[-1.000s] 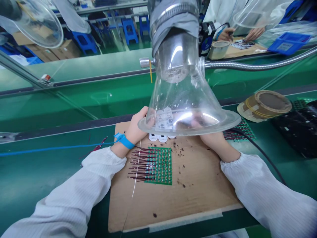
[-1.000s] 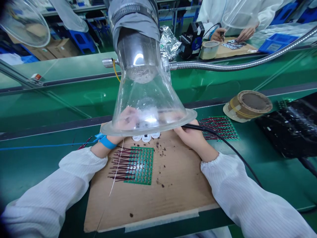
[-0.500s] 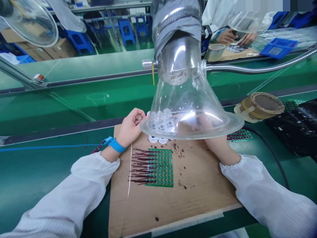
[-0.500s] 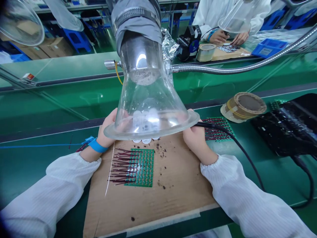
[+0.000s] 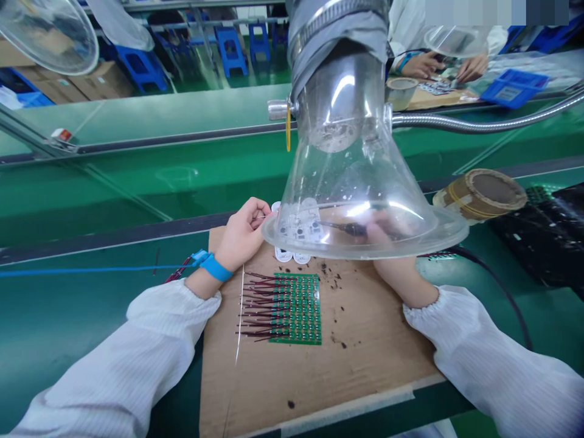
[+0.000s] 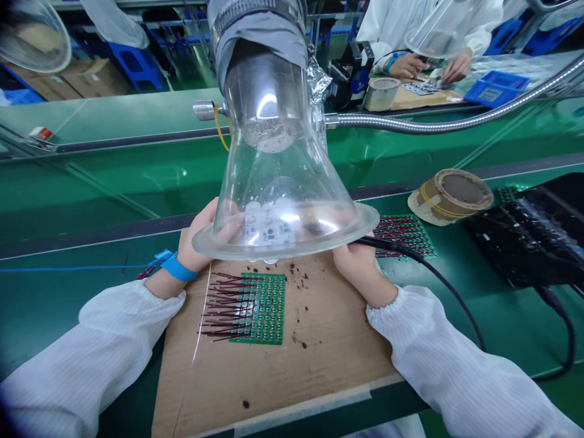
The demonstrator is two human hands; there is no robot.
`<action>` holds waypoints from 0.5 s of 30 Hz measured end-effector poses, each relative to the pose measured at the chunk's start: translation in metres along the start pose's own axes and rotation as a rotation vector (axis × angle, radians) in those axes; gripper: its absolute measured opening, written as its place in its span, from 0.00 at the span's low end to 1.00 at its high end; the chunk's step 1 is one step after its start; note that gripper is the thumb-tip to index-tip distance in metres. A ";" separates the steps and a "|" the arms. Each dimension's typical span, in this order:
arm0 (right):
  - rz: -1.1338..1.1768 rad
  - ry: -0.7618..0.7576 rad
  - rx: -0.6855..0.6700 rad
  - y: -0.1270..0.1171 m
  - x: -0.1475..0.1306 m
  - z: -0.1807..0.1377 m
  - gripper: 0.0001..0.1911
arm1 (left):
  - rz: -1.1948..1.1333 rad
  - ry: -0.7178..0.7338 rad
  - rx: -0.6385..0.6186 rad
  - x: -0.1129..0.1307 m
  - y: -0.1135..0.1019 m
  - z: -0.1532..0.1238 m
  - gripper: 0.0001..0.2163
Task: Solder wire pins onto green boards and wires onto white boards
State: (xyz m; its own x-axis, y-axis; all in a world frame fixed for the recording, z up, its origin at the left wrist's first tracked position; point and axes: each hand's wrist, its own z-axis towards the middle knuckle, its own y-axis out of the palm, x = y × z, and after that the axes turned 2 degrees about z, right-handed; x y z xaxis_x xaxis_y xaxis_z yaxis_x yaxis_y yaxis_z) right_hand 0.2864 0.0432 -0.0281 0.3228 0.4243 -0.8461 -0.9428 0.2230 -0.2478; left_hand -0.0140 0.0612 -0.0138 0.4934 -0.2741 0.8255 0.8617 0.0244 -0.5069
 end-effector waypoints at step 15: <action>-0.173 -0.018 -0.258 0.002 0.004 -0.007 0.10 | 0.037 0.018 -0.003 -0.003 0.003 0.000 0.08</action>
State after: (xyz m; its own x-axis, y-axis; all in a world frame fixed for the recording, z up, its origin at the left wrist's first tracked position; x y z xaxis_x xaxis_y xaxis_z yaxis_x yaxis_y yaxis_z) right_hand 0.2853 0.0392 -0.0355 0.4793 0.4158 -0.7729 -0.8631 0.0639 -0.5009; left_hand -0.0128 0.0619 -0.0174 0.5226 -0.2903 0.8016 0.8425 0.0320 -0.5377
